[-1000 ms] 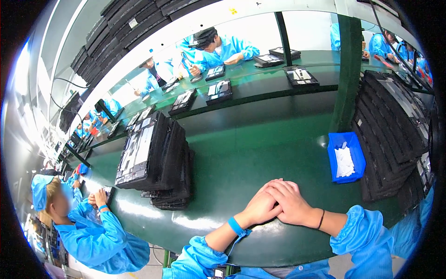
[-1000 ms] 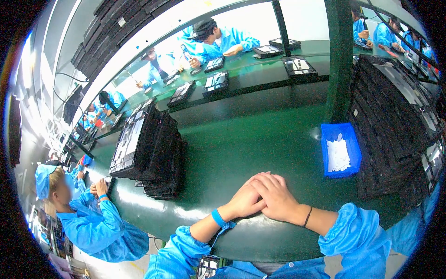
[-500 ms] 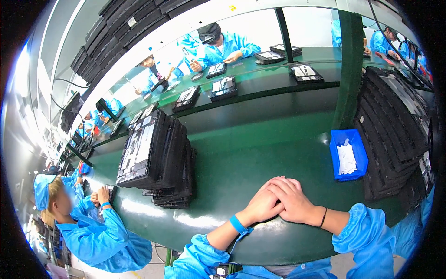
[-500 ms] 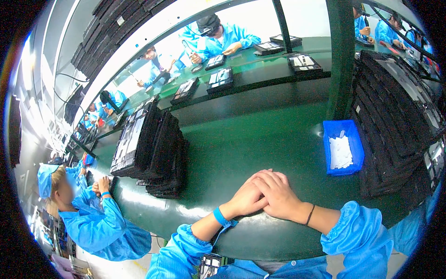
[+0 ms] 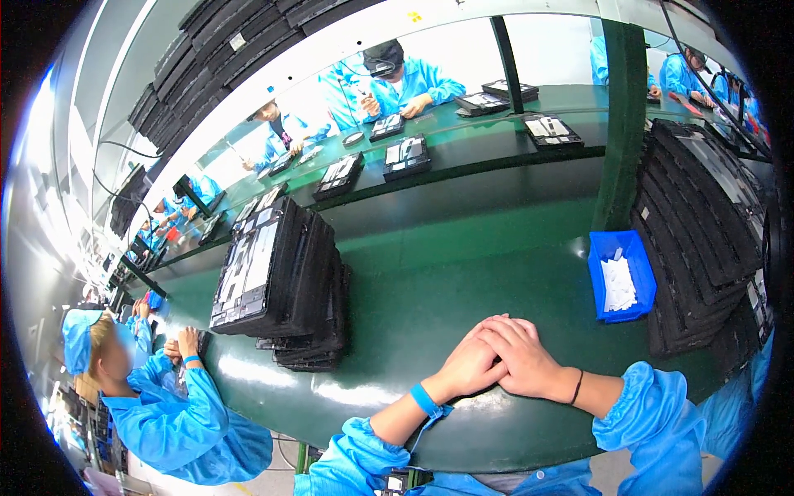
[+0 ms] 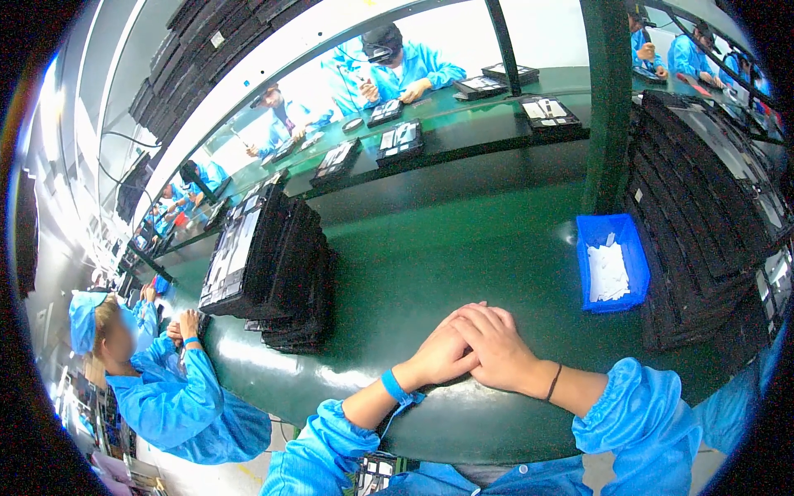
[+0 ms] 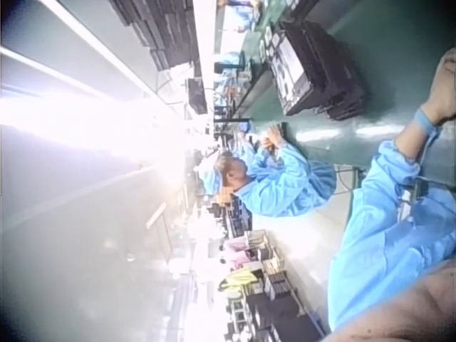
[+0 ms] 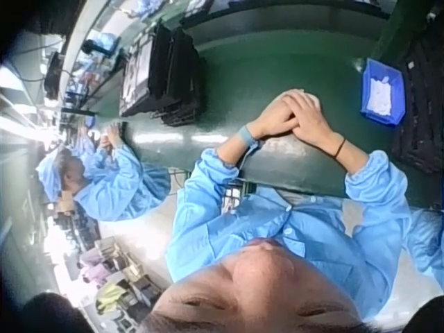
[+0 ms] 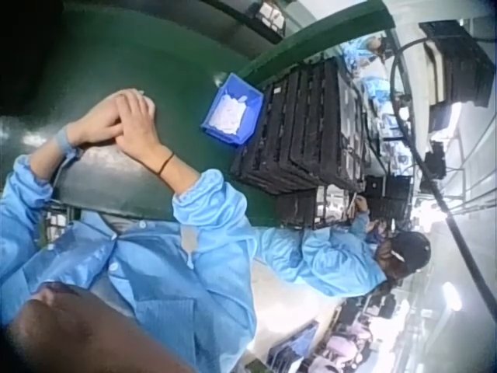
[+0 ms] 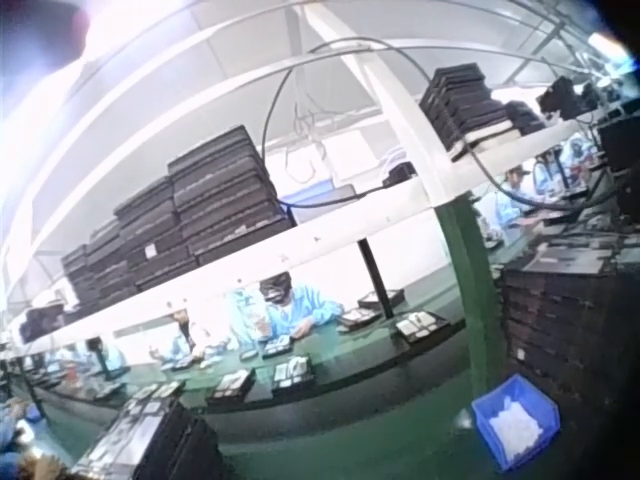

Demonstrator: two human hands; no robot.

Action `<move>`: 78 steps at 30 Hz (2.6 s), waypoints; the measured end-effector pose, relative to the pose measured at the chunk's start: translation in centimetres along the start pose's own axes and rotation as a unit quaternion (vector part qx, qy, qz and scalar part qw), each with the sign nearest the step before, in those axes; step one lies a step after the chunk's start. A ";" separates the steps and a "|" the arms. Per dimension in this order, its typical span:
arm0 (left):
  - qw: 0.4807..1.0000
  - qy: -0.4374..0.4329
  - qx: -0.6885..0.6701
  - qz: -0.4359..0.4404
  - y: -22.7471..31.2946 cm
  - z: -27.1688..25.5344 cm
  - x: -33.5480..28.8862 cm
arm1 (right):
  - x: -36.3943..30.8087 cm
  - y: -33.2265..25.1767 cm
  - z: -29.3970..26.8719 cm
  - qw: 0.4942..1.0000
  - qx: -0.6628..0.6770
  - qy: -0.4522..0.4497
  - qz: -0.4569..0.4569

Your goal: The person assembles tablet devices on an assembly line by positioning ribbon cables and pressing adhesive strips onto each tablet chassis by hand before passing them along the line.

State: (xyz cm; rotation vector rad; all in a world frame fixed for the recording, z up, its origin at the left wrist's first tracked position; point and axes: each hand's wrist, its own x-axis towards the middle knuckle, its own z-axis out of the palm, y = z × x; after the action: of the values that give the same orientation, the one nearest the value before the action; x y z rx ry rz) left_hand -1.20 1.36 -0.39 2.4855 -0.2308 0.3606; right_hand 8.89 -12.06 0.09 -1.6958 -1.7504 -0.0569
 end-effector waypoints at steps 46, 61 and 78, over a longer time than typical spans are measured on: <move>1.000 0.003 0.010 0.001 -0.4 -0.1 -0.3 | 0.6 -0.2 0.1 1.000 0.011 -0.007 0.009; 1.000 0.002 0.006 0.005 -0.3 -0.4 -0.2 | 0.5 0.0 0.6 1.000 0.005 0.000 0.008; 1.000 0.003 -0.001 0.001 -0.9 -0.2 -0.5 | 0.8 -0.2 0.6 1.000 0.018 -0.011 0.017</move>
State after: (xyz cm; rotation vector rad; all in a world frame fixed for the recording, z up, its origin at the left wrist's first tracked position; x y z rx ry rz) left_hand -1.46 2.25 -0.85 2.4828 -0.2305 0.3688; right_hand 8.49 -11.09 0.08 -1.7049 -1.7289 0.0086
